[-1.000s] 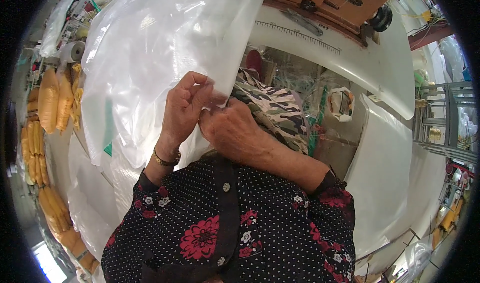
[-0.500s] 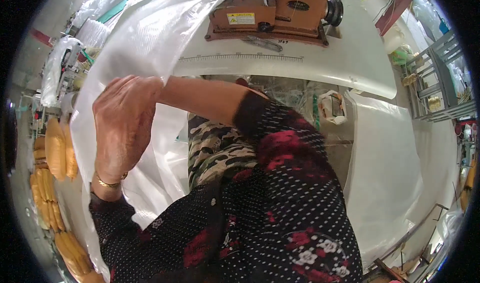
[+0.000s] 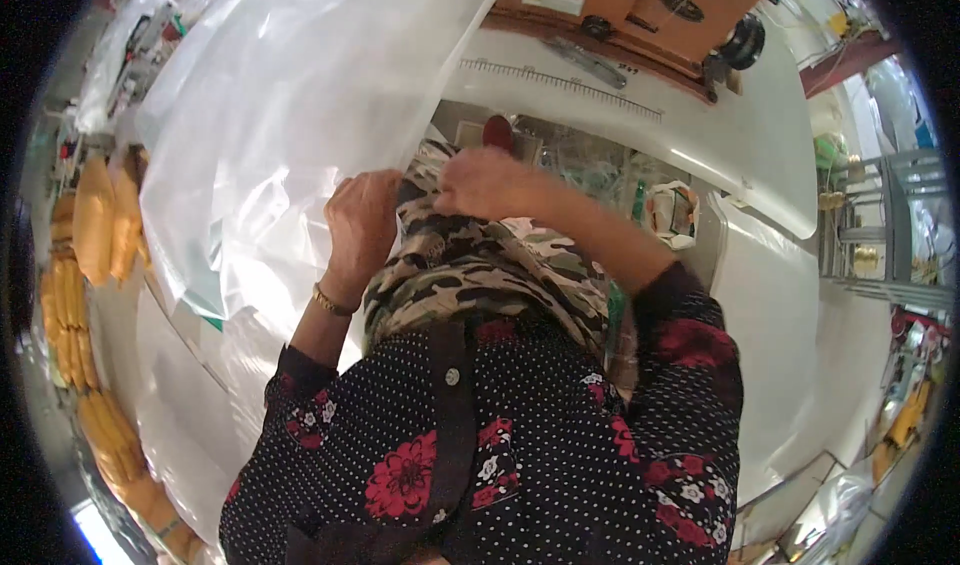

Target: Using an industrial sewing machine to join and hem large transparent plastic sheets into bags.

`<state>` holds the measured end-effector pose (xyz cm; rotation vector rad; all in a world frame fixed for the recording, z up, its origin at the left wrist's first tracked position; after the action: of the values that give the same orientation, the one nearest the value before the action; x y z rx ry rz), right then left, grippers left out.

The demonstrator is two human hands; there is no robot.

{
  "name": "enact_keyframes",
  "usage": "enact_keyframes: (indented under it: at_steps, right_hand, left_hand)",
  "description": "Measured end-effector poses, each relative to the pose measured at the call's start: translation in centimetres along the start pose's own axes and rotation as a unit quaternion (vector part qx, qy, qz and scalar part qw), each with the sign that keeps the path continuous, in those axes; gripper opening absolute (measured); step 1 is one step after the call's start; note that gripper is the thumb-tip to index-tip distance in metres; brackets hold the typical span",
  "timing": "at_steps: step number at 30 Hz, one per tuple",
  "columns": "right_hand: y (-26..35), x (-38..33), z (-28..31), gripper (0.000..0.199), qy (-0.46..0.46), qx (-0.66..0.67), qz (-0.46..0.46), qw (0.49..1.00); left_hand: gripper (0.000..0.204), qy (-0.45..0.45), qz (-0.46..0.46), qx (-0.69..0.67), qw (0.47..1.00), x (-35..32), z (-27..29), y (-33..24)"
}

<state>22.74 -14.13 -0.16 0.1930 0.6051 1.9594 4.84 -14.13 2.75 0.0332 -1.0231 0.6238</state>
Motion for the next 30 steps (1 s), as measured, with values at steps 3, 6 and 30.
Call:
enact_keyframes:
  at_steps: [3, 6, 30]
  right_hand:
    - [3.1, -2.5, 6.5, 0.023, -0.254, 0.003, 0.074, 0.964]
    - [3.9, -2.2, 8.2, 0.016, -0.376, -0.114, 0.221, 0.892]
    - [5.5, -1.7, 6.9, 0.012, -0.340, -0.155, 0.351, 0.859]
  left_hand:
    - [0.002, -0.007, 0.218, -0.065, 0.974, -0.7, 0.2, -0.6]
    - [0.010, 0.004, 0.362, -0.128, 0.923, -1.3, 0.4, 0.0]
    - [0.043, -0.014, 0.153, -0.001, 0.988, 0.7, 3.0, -4.9]
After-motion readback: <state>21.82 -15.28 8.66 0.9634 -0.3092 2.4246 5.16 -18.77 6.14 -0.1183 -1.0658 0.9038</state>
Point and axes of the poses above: each hand's wrist, its own x-axis towards the middle knuckle, its own z-axis out of the back of the hand, y = z × x, the point moved 3 cm from there along x, towards the middle knuckle, and after that the axes turned 15 degrees about -y, right-handed, at the moved point
